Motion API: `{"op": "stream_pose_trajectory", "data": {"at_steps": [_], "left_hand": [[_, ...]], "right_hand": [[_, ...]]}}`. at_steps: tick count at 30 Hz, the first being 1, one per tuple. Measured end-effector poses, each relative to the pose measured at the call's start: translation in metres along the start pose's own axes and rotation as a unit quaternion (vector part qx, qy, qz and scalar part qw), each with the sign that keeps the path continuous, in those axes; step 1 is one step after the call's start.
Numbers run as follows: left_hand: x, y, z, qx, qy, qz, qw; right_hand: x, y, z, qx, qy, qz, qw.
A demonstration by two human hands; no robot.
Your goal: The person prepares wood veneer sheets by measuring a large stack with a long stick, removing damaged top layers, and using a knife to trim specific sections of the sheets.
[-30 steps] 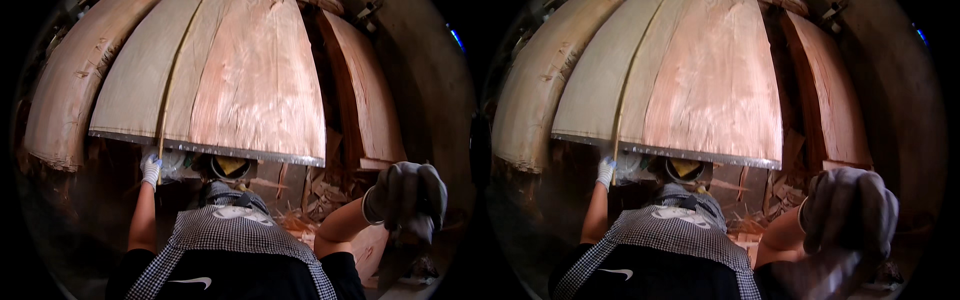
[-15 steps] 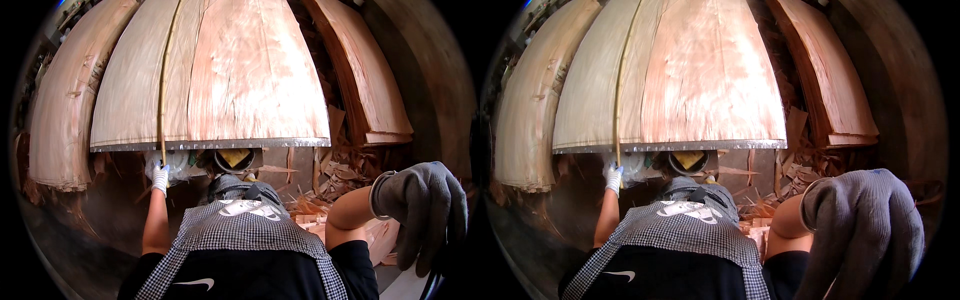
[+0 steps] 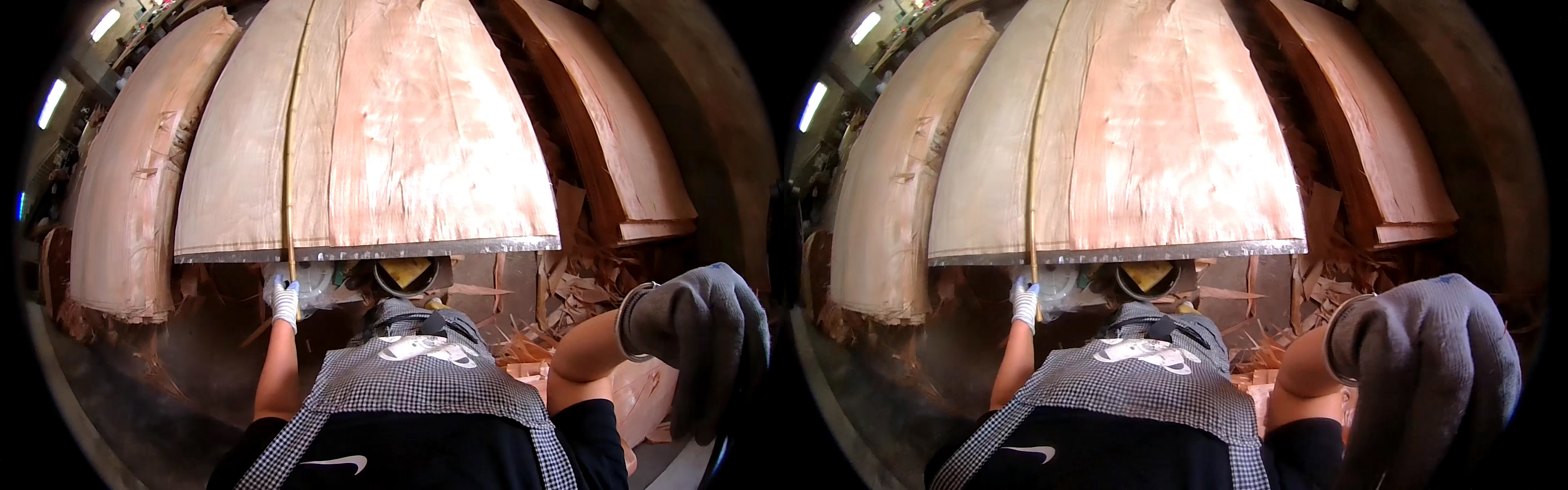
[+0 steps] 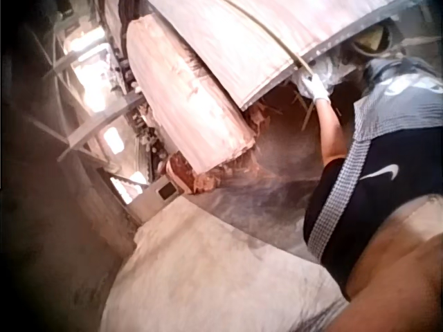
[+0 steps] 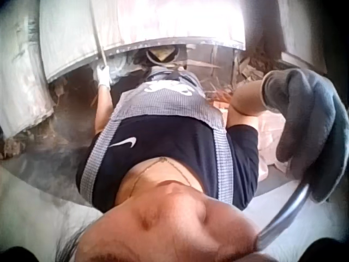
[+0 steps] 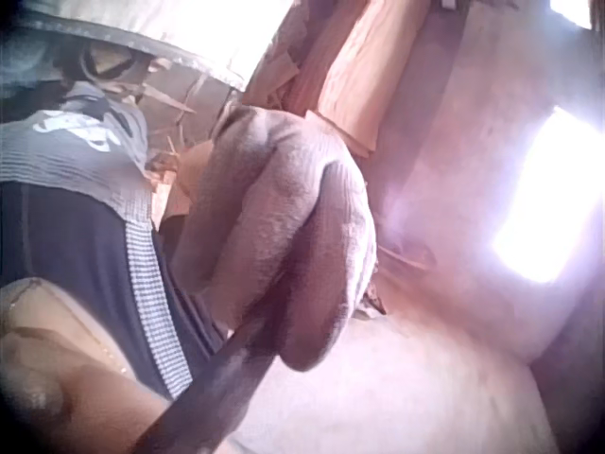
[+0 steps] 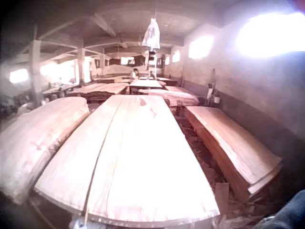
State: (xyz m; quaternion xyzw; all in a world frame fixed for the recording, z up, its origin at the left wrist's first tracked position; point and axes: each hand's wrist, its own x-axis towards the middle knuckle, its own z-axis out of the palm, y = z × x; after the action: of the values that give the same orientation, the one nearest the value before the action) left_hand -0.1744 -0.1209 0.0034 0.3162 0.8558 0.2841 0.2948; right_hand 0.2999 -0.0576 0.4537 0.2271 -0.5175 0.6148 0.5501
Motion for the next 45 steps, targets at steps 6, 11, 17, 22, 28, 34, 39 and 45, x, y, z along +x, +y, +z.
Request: {"op": "stream_pose_trajectory", "data": {"at_steps": [6, 11, 17, 22, 28, 34, 39, 45], "left_hand": [[-0.006, 0.007, -0.005, -0.008, 0.034, -0.007, 0.999], [0.007, -0.002, -0.002, -0.003, 0.014, 0.017, 1.0], [0.028, -0.038, 0.008, -0.029, 0.022, 0.03, 0.999], [0.039, -0.045, 0.011, 0.018, 0.06, 0.061, 0.996], [0.03, -0.04, 0.004, -0.051, 0.05, 0.032, 0.997], [-0.005, 0.026, -0.008, 0.036, 0.064, 0.034, 0.997], [-0.021, 0.053, -0.014, 0.165, 0.15, 0.09, 0.971], [-0.042, 0.098, -0.014, 0.294, 0.209, 0.274, 0.891]], "right_hand": [[0.001, 0.002, -0.004, 0.022, -0.004, 0.007, 1.0], [-0.003, -0.005, -0.006, 0.028, -0.008, 0.004, 1.0], [-0.003, -0.005, -0.008, 0.037, -0.009, 0.005, 0.999], [-0.005, -0.011, -0.008, 0.047, -0.014, -0.001, 0.999], [-0.003, -0.009, -0.013, 0.058, -0.022, 0.005, 0.998], [-0.003, -0.01, -0.014, 0.067, -0.021, 0.01, 0.997], [-0.004, -0.011, -0.018, 0.075, -0.028, 0.009, 0.997], [-0.004, -0.012, -0.022, 0.086, -0.03, 0.011, 0.996]]}}
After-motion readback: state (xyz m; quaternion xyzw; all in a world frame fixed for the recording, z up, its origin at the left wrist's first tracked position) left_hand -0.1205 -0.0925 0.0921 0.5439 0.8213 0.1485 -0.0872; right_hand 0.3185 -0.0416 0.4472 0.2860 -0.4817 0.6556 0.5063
